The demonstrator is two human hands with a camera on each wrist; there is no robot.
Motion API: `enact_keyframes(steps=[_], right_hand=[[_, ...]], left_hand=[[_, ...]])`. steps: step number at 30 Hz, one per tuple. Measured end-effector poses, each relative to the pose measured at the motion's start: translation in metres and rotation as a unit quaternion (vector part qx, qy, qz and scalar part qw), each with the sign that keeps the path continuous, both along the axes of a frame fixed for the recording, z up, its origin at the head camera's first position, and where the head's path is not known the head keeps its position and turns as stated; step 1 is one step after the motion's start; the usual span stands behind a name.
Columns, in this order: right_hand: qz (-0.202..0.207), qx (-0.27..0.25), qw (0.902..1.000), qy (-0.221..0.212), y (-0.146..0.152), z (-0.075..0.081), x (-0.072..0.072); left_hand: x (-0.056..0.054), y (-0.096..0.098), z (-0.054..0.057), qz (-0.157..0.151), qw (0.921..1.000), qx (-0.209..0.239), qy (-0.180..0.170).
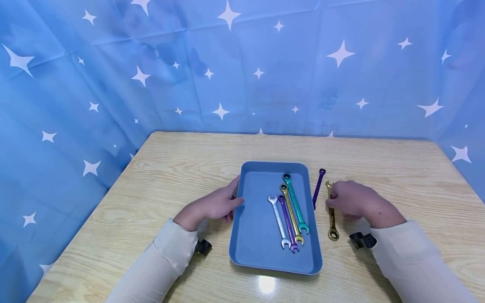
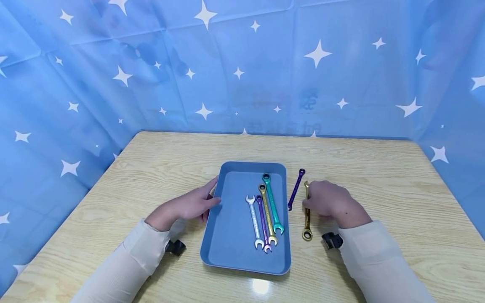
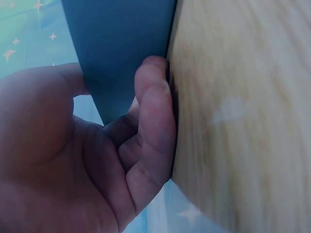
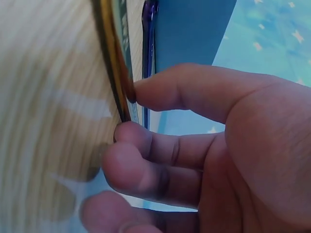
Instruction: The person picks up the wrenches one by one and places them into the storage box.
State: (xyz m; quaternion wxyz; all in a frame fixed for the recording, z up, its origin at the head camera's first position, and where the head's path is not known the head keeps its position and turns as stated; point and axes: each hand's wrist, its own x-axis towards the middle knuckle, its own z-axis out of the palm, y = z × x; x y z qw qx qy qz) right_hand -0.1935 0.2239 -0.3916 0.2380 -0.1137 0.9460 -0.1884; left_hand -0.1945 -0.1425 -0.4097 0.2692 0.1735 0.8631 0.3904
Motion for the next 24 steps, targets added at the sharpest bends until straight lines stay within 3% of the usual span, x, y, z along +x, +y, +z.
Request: enact_keyframes(steps=[24], right_hand=[[-0.016,-0.050,0.9981,-0.032,0.0044,-0.0014,-0.0026]], left_hand=[[-0.0001,0.0001,0.0000,0.003,1.0000,0.001,-0.003]])
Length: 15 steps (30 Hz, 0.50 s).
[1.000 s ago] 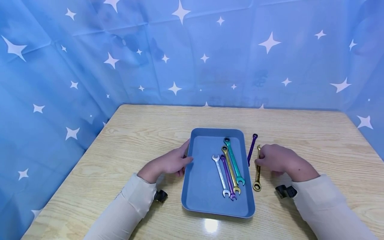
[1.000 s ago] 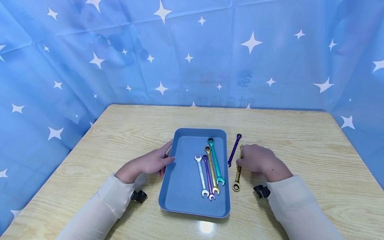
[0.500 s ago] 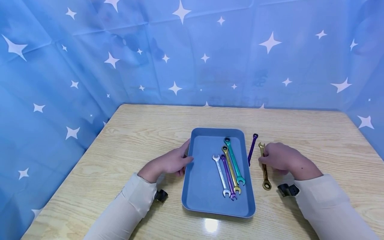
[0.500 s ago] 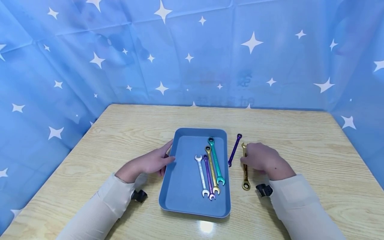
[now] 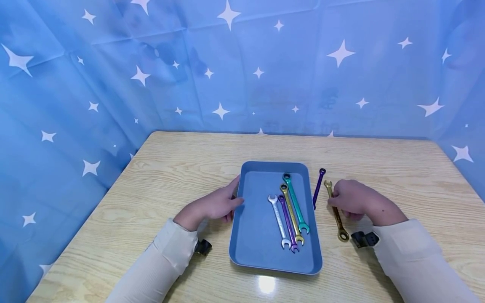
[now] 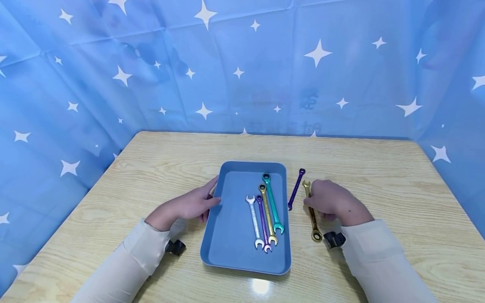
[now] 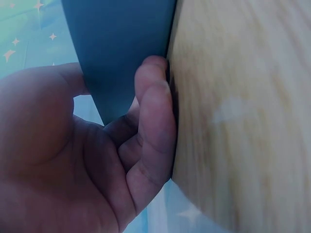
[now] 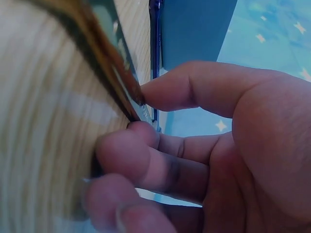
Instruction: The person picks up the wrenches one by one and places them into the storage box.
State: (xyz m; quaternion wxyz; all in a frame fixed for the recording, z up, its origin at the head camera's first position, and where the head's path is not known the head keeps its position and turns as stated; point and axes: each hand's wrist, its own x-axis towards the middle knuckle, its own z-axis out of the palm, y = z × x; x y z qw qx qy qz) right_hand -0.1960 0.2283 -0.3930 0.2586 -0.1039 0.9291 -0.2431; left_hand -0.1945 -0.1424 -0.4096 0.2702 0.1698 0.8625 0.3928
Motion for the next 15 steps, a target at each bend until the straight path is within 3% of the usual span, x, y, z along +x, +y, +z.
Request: enact_keyframes(steps=[15], right_hand=[[0.008,0.003,1.0000,0.001,0.0044,-0.0033,-0.0019]], left_hand=[[-0.0004,0.0006,-0.0001,-0.005,0.9999,-0.002,0.010]])
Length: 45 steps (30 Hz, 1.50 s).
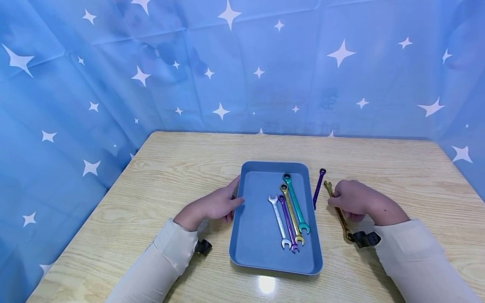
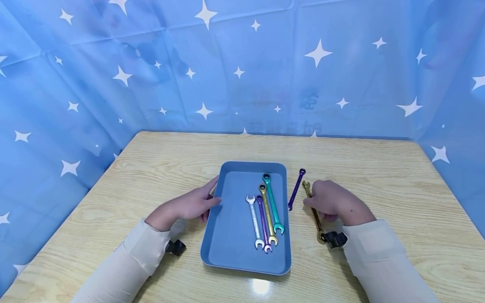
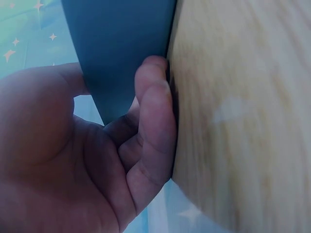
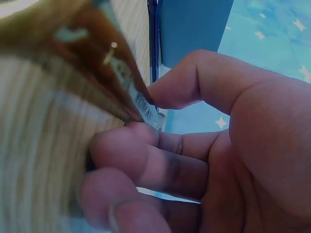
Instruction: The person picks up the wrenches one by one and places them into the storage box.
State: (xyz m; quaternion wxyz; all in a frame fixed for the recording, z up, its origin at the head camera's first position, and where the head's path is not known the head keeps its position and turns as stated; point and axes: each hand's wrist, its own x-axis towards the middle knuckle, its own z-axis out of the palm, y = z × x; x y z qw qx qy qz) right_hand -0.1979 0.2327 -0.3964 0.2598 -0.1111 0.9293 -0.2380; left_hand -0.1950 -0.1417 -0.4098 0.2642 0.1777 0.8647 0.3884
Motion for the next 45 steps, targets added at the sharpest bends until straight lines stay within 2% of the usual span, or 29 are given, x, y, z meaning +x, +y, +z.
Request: enact_keyframes(steps=[17,34,40,45], right_hand=[[-0.005,0.008,1.0000,0.002,0.0041,0.0021,-0.0007],[-0.009,-0.009,0.9999,0.006,0.0019,0.0035,0.0001],[0.001,-0.041,0.9992,0.001,0.0032,0.0066,0.0001],[-0.012,-0.067,0.9977,-0.001,0.0032,0.0093,-0.0024]], left_hand=[[-0.0003,-0.0003,-0.0004,0.002,1.0000,0.004,-0.001],[0.0001,0.0002,-0.0007,0.002,1.0000,0.002,-0.002],[0.0005,0.0002,0.0000,0.004,1.0000,0.000,-0.003],[0.0006,0.0005,0.0009,0.004,1.0000,-0.003,-0.005]])
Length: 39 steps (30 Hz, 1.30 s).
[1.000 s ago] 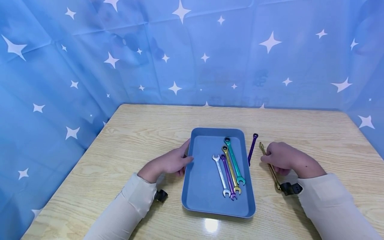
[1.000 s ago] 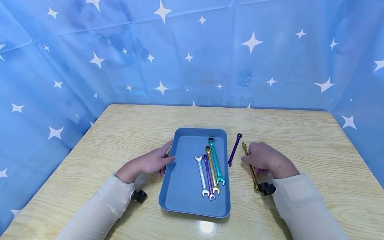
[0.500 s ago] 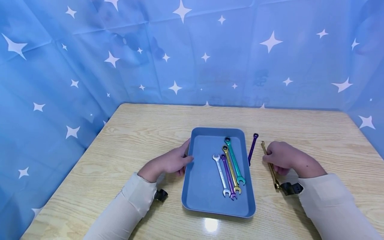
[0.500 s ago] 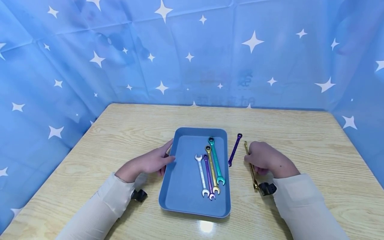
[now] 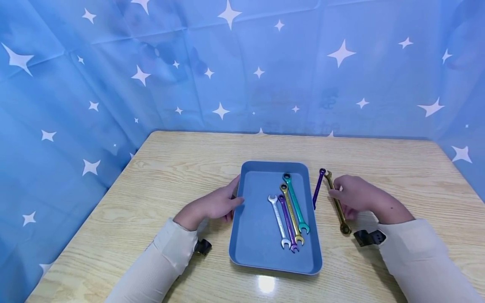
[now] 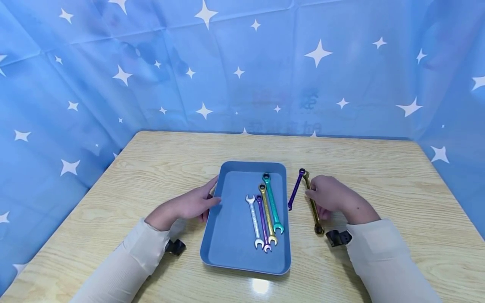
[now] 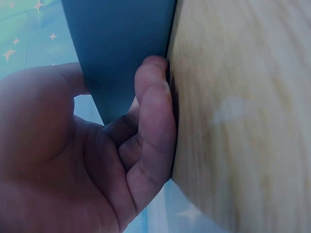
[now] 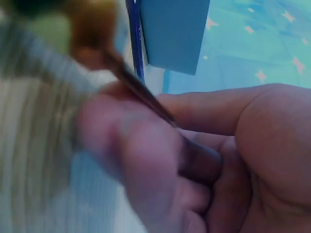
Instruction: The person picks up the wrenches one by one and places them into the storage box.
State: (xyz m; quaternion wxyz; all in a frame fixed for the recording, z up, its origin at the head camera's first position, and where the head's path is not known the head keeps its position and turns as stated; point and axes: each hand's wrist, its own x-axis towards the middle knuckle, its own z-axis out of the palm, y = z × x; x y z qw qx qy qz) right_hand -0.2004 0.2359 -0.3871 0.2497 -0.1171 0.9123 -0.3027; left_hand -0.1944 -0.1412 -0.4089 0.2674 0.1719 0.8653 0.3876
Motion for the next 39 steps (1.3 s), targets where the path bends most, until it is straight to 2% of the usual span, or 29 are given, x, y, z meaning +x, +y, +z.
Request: enact_keyframes(steps=[5,12,25,39], right_hand=[[-0.028,-0.032,0.9990,0.012,-0.003,0.005,-0.004],[-0.041,-0.076,0.9957,0.034,-0.006,0.010,-0.004],[-0.030,-0.164,0.9860,0.012,-0.014,0.012,-0.001],[-0.017,-0.189,0.9819,-0.005,-0.028,0.011,0.003]], left_hand=[[-0.001,0.000,0.000,-0.001,1.0000,0.000,0.000],[-0.001,-0.001,-0.001,0.003,1.0000,0.000,-0.003],[0.000,-0.001,-0.001,-0.001,1.0000,0.007,0.001],[-0.001,-0.001,-0.001,-0.003,1.0000,0.009,0.004]])
